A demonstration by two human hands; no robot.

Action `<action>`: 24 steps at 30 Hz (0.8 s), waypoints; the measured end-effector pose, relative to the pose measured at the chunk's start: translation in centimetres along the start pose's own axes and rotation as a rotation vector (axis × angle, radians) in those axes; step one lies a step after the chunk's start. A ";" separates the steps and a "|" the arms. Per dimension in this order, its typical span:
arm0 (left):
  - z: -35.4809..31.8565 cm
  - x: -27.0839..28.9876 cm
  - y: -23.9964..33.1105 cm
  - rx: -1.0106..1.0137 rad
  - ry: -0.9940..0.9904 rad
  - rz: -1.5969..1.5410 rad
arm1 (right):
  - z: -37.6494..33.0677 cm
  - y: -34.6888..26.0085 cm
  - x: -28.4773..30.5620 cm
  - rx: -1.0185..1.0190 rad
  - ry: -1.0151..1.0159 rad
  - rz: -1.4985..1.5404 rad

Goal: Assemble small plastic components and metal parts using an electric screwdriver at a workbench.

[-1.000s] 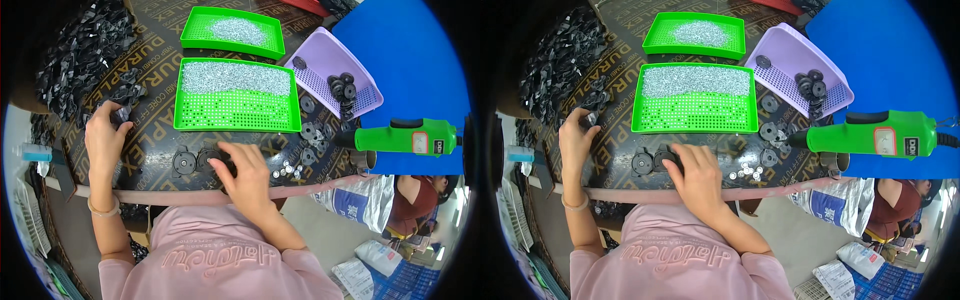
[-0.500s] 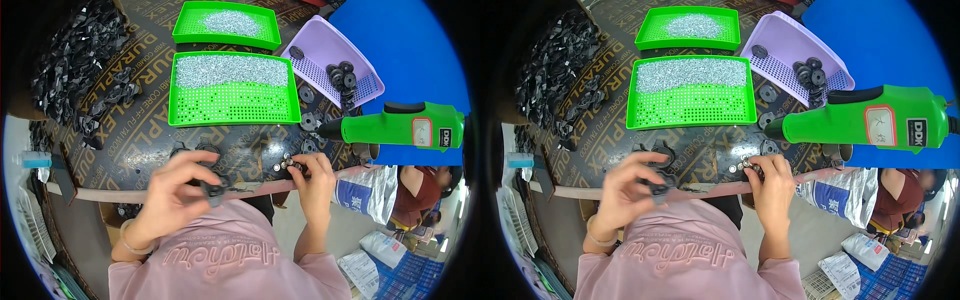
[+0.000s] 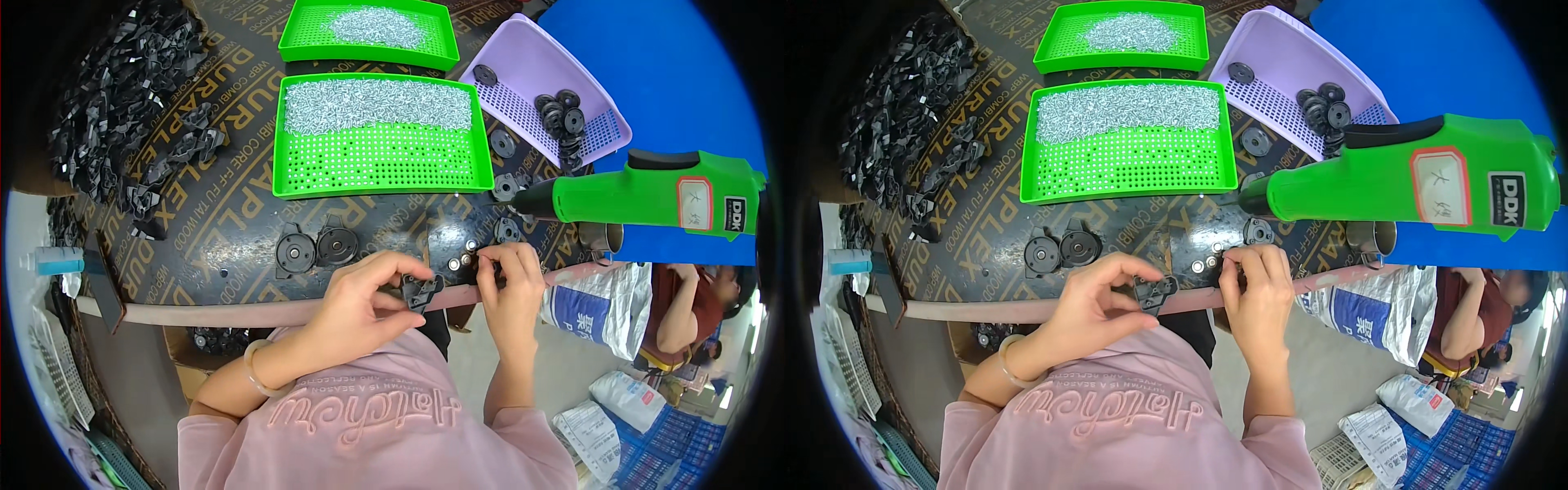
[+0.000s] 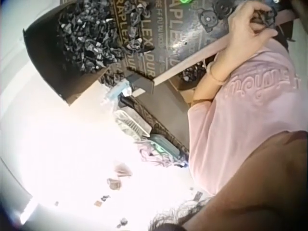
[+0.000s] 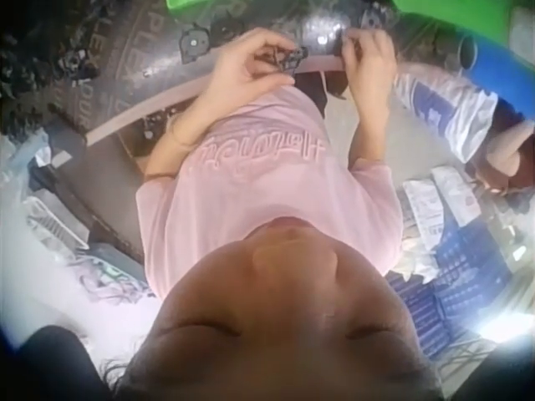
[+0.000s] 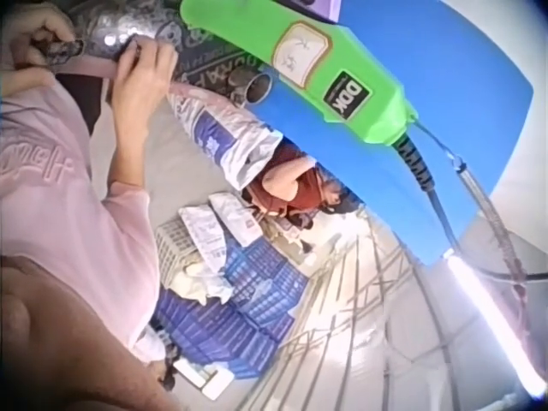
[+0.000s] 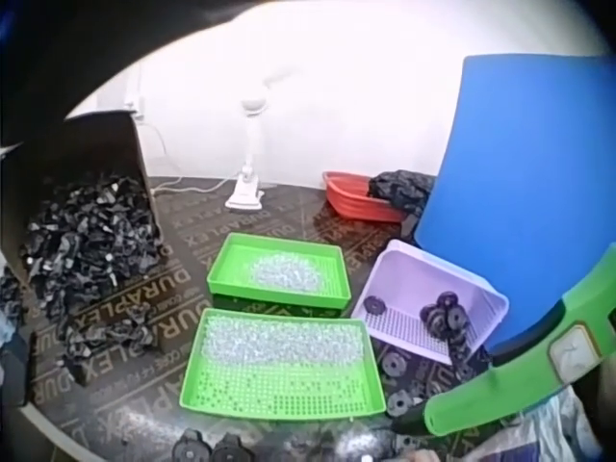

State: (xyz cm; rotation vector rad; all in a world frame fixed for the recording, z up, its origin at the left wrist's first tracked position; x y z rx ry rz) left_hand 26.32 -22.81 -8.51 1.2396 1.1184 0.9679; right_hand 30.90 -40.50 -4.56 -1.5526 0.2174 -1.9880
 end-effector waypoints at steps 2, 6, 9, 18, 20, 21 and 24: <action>0.1 0.2 -0.5 0.018 0.044 -0.017 | -0.1 -0.5 0.5 0.011 0.032 0.018; 0.3 -0.1 0.0 -0.005 0.043 0.045 | -0.9 -1.9 -0.9 -0.131 -0.190 0.522; 0.1 0.0 -0.3 0.052 0.050 0.053 | -1.5 -3.4 -3.0 -0.172 -0.267 0.656; -0.1 0.1 -0.3 0.029 0.038 0.088 | -1.5 -2.6 -3.3 -0.192 -0.212 0.567; -0.1 0.0 -0.5 0.018 0.037 0.056 | -1.5 -2.2 -3.5 -0.236 -0.215 0.581; -0.1 0.0 -0.7 0.018 0.035 0.056 | -1.5 -2.2 -3.6 -0.237 -0.214 0.581; -0.1 0.0 -1.1 0.043 0.034 -0.023 | -1.5 -1.9 -3.8 -0.278 -0.214 0.638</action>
Point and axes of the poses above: each hand's wrist, its own z-axis towards the middle knuckle, its own x-axis out of the back of the hand, y = z × x, the point moved 10 cm from there along z, towards the middle knuckle, and after that the axes turned 1 degree about -x, right-handed, at the moved point
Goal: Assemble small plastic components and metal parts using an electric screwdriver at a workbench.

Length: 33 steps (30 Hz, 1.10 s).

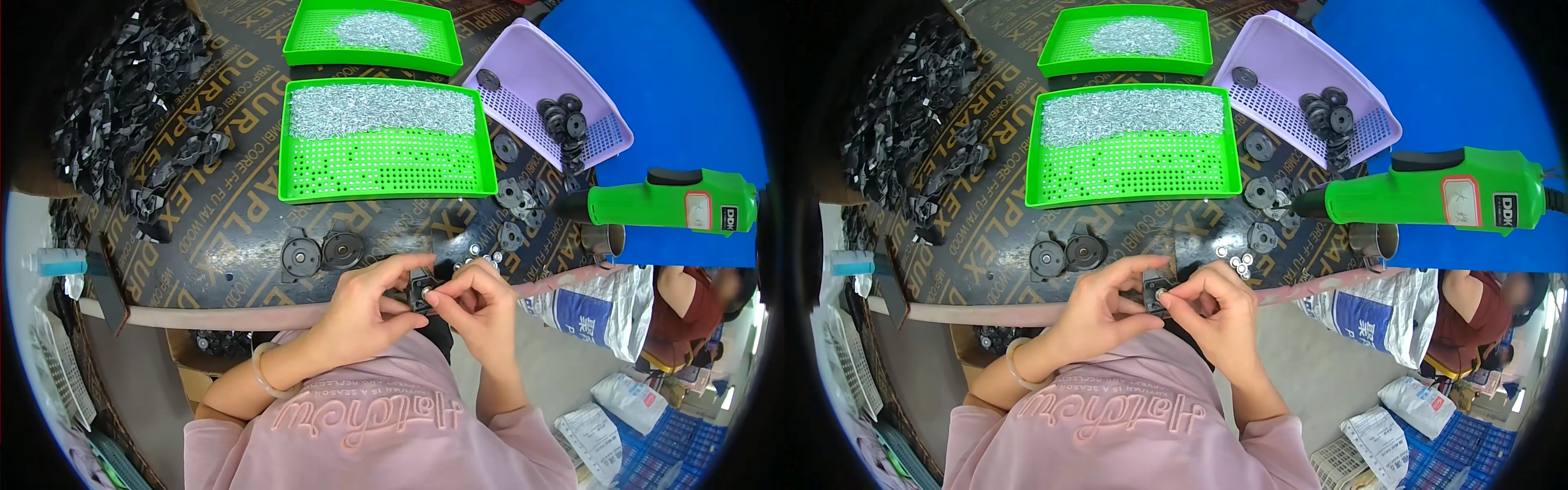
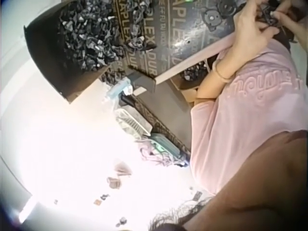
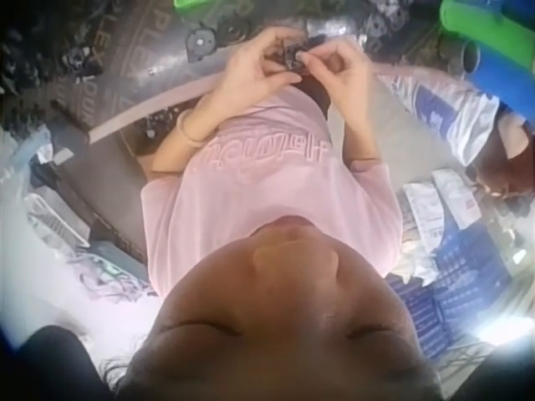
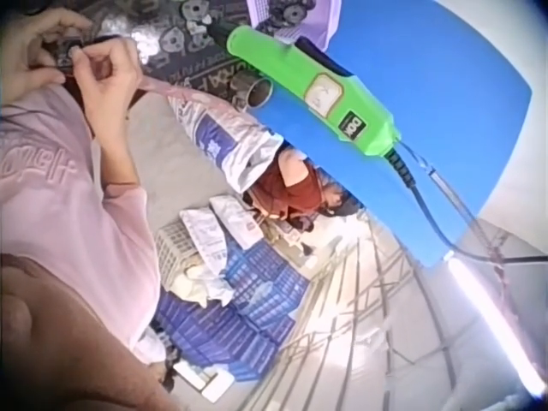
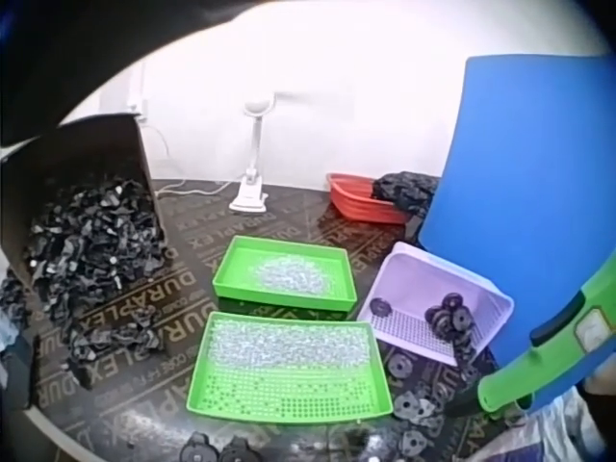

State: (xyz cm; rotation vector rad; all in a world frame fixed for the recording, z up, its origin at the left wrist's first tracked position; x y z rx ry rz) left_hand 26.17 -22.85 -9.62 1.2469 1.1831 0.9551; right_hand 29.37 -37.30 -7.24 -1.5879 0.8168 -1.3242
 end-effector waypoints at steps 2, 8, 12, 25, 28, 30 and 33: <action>0.1 0.0 -0.1 0.010 -0.022 -0.006 | 0.0 -0.3 -0.1 0.023 -0.020 -0.028; 0.2 -0.4 -0.1 0.027 -0.091 -0.003 | -0.4 -0.5 0.4 0.030 0.016 0.002; 0.3 -0.4 0.2 0.054 -0.059 -0.125 | 0.1 -1.2 4.9 0.105 0.206 -0.217; 0.2 -0.5 -0.3 0.021 -0.099 -0.167 | 3.2 2.3 9.5 -0.015 0.293 -0.566; 0.1 -0.5 -0.3 0.051 -0.111 -0.165 | 2.8 2.6 9.8 -0.023 0.312 -0.417; 0.1 -0.5 -0.3 0.050 -0.117 -0.152 | 2.2 3.3 9.8 -0.088 0.307 -0.157; 0.2 -0.5 -0.1 0.056 -0.119 -0.155 | 0.4 1.0 8.2 0.000 0.313 0.157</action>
Point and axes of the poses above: each hand's wrist, its own z-axis towards the middle knuckle, its own x-axis out of the back of the hand, y = z × x, the point moved 10 cm from there along z, towards the middle knuckle, and after that the axes turned 1 degree about -x, right-handed, at the moved point
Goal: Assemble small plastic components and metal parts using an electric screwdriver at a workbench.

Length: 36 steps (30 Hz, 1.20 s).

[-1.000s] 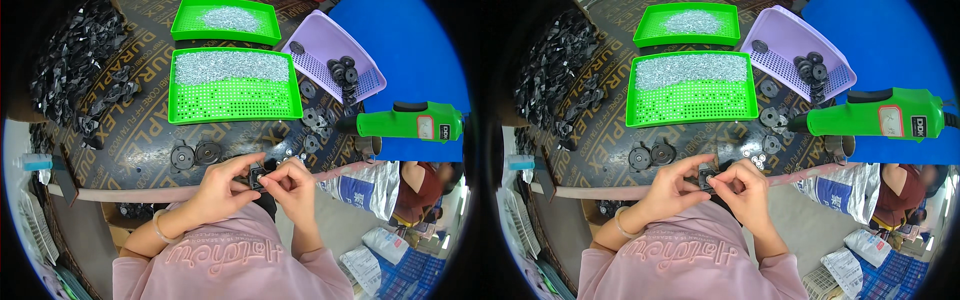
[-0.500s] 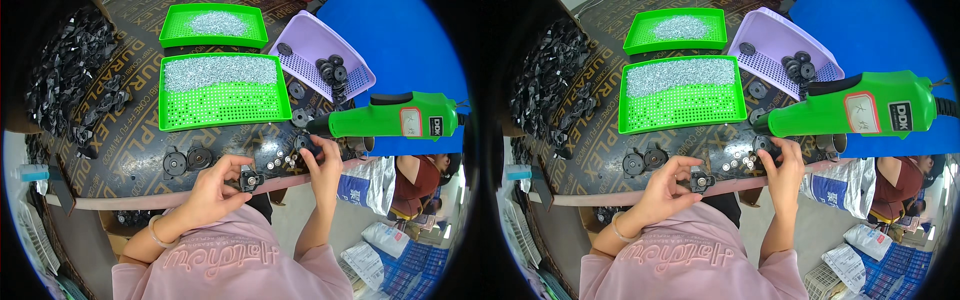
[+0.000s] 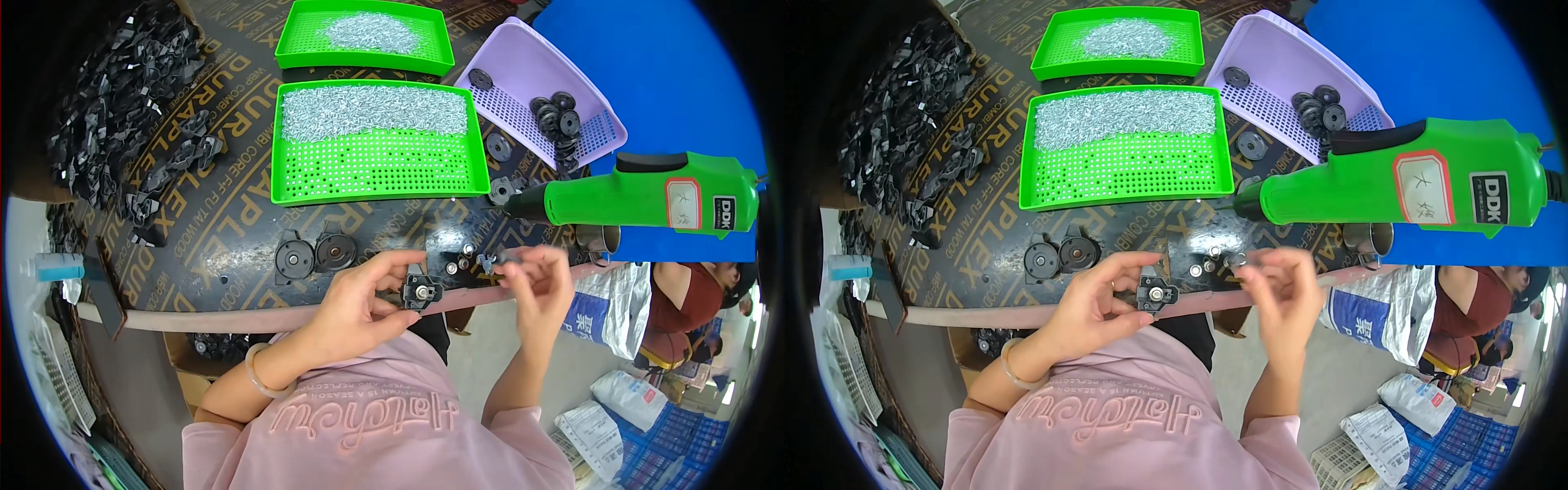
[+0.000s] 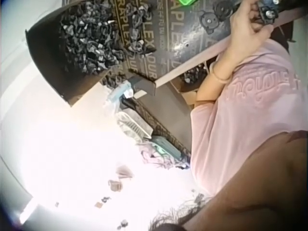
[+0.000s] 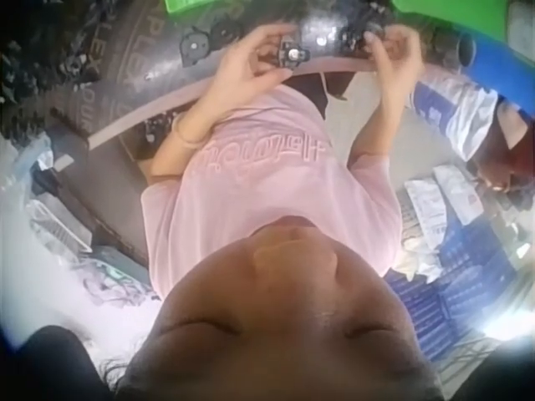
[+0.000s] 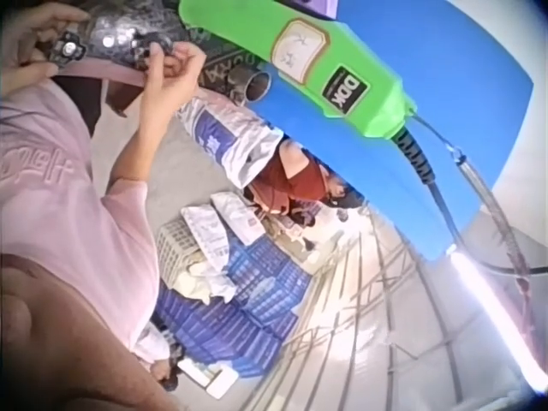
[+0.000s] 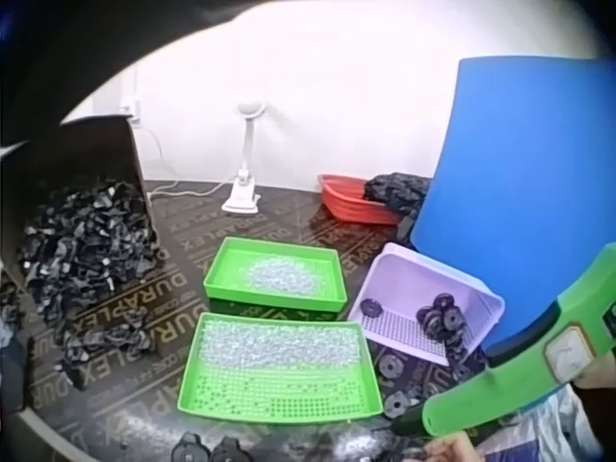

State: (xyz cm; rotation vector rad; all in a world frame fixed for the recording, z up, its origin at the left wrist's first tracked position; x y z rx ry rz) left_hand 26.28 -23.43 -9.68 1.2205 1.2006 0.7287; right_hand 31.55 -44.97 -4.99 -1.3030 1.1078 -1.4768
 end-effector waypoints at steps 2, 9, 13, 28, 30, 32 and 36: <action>0.0 0.2 -0.3 -0.018 0.020 -0.007 | -1.8 -2.6 -2.2 0.287 -0.147 -0.099; -0.1 0.6 -0.3 -0.051 0.014 0.012 | -6.1 -6.3 -7.7 0.901 -0.337 -0.418; -0.2 0.5 -0.4 -0.042 0.023 -0.036 | -6.8 -6.1 -8.2 1.018 -0.366 -0.441; -0.9 0.8 0.6 -0.073 0.067 0.029 | -5.5 -6.8 -8.1 0.798 -0.459 -0.322; -1.0 0.7 1.8 -0.193 0.123 0.196 | -4.3 -4.9 -7.8 0.369 -0.327 -0.217; -1.3 0.8 2.1 -0.184 0.139 0.236 | -4.2 -2.9 -8.4 0.229 -0.387 -0.243; -2.5 2.1 3.6 -0.233 0.219 0.306 | -4.0 -2.5 -9.9 0.128 -0.441 -0.194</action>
Point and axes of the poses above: each hand's wrist, its own z-axis towards the middle knuckle, its own x-axis out of the back of the hand, y = z × x, the point moved 10 cm from there along z, towards the middle knuckle, and after that the axes turned 1 degree about -x, right-handed, at the moved point
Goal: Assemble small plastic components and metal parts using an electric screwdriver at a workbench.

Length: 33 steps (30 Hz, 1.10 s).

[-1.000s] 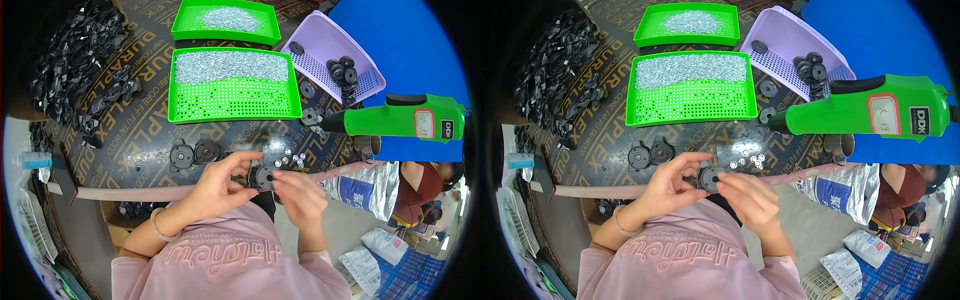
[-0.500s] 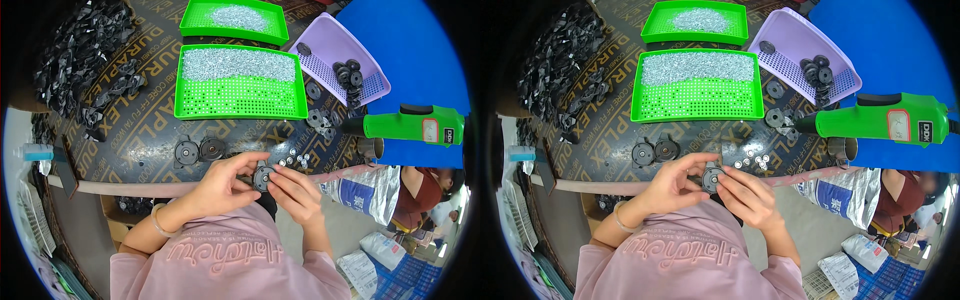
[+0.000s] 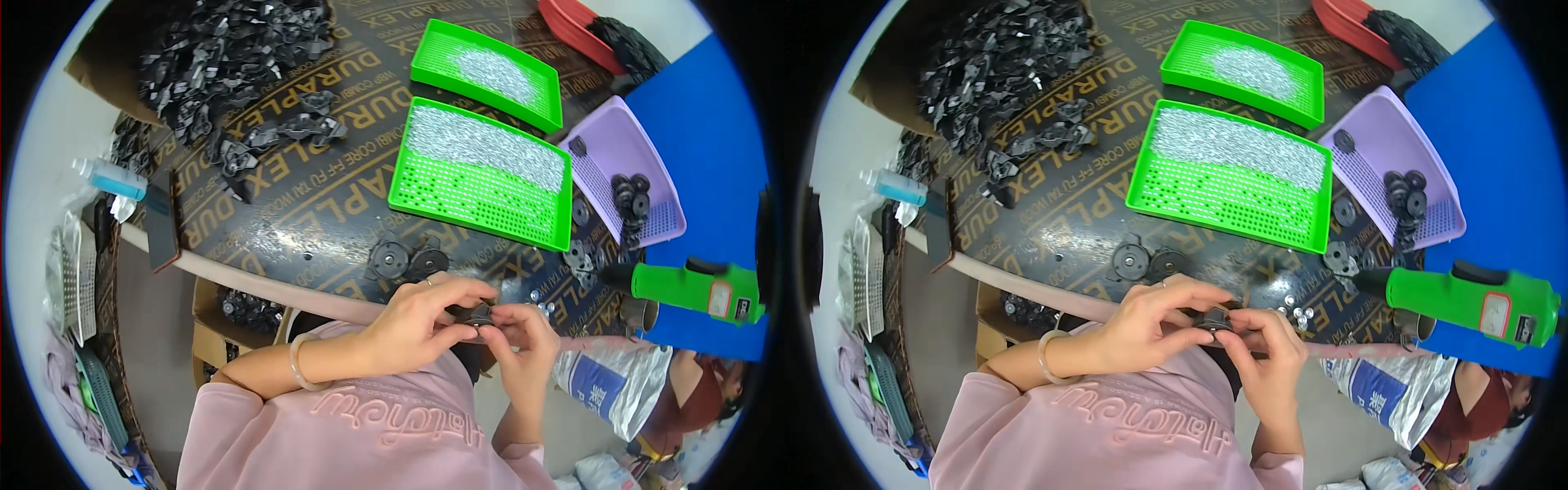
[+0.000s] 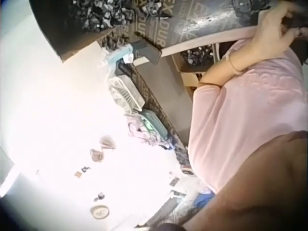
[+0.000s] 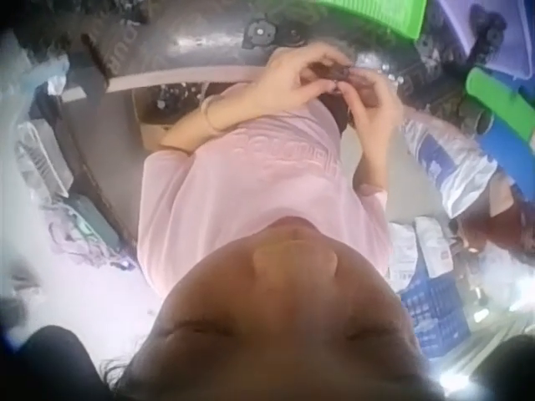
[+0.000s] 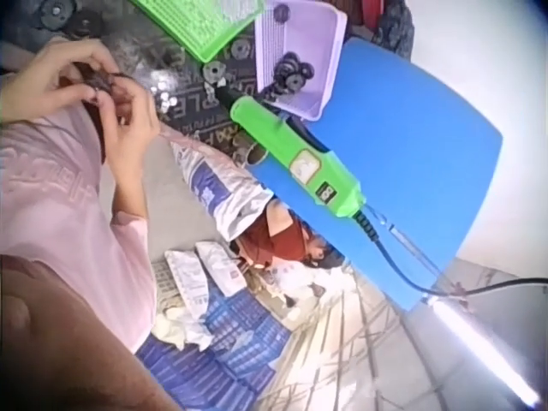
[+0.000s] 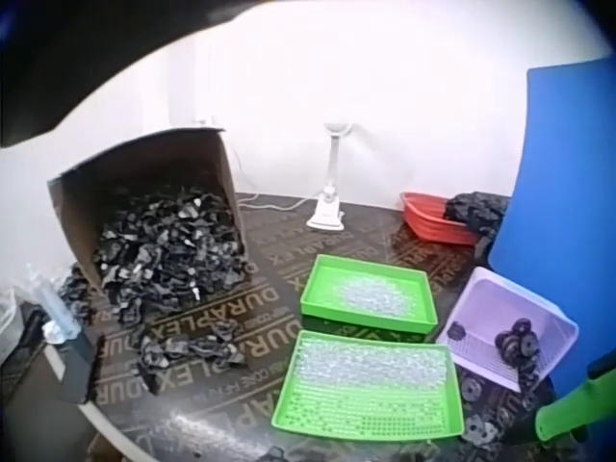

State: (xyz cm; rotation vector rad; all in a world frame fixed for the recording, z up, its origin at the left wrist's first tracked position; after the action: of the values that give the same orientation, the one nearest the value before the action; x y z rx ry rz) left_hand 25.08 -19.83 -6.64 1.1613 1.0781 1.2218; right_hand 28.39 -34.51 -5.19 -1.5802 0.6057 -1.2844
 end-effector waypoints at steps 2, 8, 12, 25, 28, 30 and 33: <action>-0.4 1.4 1.5 -0.042 0.057 0.032 | 0.5 0.0 -0.4 -0.002 -0.015 0.021; -2.9 15.0 6.6 -0.110 0.617 0.801 | 2.4 1.8 0.9 -0.073 0.048 -0.172; -6.2 21.8 5.9 0.199 0.735 1.515 | 3.3 1.5 -1.2 0.022 -0.019 -0.278; -7.3 20.6 7.4 0.089 0.841 1.072 | 0.8 1.9 5.9 0.099 0.300 -0.522; -4.1 14.1 7.2 -0.013 0.456 1.019 | 0.8 2.8 6.3 0.055 0.300 -0.568; -2.7 10.4 5.7 0.052 0.302 0.748 | 1.0 2.5 5.8 0.073 0.289 -0.609; -1.5 5.7 5.2 -0.052 0.072 0.594 | 1.2 2.2 5.5 0.077 0.274 -0.644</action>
State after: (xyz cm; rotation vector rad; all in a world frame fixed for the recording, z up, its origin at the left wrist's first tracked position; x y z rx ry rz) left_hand 23.33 -14.07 -1.56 1.4613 0.7633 1.7452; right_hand 31.66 -39.61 -4.68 -1.6050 0.1994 -1.9982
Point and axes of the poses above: each hand's wrist, its own z-axis towards the middle knuckle, its own x-axis out of the back of the hand, y = z × x, the point moved 10 cm from there along z, towards the middle knuckle, and after that the axes turned 1 degree about -x, right-handed, at the moved point
